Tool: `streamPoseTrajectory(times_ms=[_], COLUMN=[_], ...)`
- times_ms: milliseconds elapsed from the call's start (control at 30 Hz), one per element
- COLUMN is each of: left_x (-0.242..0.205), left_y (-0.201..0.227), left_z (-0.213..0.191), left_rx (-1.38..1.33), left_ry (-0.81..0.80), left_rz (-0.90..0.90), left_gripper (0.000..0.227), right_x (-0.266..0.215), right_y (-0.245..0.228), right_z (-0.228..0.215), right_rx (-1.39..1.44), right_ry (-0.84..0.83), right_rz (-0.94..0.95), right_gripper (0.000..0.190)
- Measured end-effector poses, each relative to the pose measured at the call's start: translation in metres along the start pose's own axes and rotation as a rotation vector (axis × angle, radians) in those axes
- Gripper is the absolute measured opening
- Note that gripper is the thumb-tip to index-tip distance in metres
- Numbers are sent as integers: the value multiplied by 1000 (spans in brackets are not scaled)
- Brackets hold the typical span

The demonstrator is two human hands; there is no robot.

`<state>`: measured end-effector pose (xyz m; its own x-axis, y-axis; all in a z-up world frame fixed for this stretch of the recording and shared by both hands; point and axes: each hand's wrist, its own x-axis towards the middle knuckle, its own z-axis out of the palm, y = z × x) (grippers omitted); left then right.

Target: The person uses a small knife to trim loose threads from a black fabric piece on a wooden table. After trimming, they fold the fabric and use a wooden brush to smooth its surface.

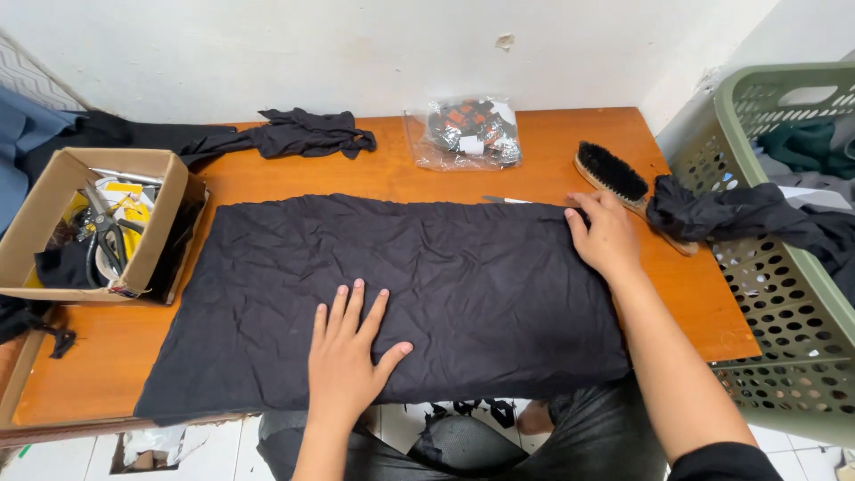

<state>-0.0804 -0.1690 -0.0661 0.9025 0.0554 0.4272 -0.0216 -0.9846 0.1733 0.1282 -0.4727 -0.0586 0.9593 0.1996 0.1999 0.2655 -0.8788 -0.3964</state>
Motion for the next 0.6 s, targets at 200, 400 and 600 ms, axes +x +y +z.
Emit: streamPoseTrajectory(times_ms=[200,400,600], left_x=[4,5,6], left_y=[0,1,0], left_z=[10,9,8], left_rx=[30,12,7], left_ry=[-160,-179,-191], left_rz=[0,-13,-14], left_gripper=[67,72,73], right_x=[19,39,57], right_y=[1,-20,-38], right_z=[22,36,28], right_rx=[-122,-248,-264], right_ry=[36,37,-178], right_rz=[-164,-197,-182], right_gripper=[24,25,16])
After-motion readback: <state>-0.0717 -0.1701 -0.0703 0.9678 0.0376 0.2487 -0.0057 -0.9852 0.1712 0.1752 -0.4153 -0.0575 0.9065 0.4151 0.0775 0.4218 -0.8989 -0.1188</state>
